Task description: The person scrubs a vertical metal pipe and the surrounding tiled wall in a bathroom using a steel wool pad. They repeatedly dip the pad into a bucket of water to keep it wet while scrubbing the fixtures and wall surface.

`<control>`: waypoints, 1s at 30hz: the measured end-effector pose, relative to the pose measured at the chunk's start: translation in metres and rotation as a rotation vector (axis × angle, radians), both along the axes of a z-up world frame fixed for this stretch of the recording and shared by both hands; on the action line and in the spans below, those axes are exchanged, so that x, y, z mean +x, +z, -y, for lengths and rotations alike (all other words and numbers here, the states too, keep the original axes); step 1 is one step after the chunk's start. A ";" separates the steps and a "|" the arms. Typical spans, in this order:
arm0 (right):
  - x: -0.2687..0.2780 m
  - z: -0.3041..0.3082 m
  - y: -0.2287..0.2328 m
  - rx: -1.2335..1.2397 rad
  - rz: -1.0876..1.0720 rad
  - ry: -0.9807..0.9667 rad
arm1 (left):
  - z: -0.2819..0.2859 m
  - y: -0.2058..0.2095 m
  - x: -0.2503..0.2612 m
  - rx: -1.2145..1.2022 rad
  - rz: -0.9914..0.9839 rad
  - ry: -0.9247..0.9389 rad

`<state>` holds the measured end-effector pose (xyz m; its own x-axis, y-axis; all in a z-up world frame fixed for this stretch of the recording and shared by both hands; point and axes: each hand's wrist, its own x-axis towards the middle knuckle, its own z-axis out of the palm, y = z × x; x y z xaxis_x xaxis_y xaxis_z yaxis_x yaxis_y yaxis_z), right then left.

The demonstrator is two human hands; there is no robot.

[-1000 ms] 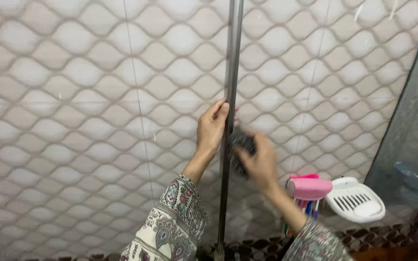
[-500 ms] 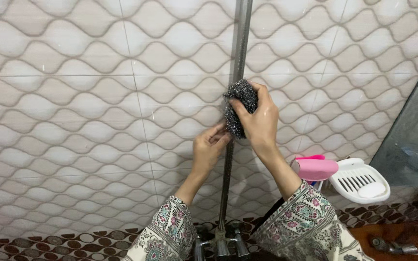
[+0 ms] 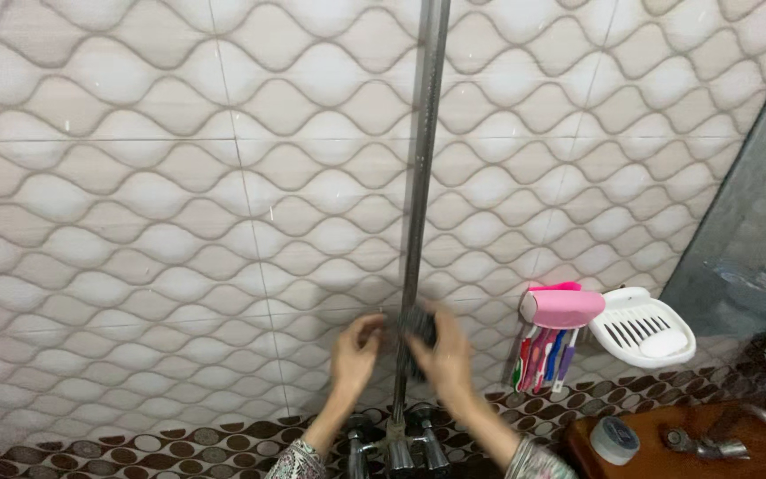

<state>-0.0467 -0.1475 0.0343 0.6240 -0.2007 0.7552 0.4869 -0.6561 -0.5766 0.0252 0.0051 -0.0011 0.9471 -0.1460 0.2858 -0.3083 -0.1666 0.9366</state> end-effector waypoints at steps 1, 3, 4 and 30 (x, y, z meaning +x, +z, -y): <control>-0.002 -0.001 -0.019 0.059 -0.106 0.031 | 0.000 -0.008 0.002 -0.002 -0.082 0.045; -0.002 0.001 -0.042 0.068 -0.268 0.020 | 0.001 -0.021 0.011 -0.040 -0.031 0.001; -0.003 0.003 -0.044 0.074 -0.354 0.016 | 0.002 -0.025 0.016 -0.057 -0.011 -0.018; 0.002 0.027 -0.061 0.035 -0.182 -0.005 | -0.006 -0.044 0.002 -0.387 -0.036 -0.297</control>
<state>-0.0443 -0.1741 -0.0265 0.7485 -0.2284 0.6226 0.3692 -0.6363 -0.6773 0.0271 0.0107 -0.0453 0.8909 -0.3011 0.3402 -0.2559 0.2862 0.9234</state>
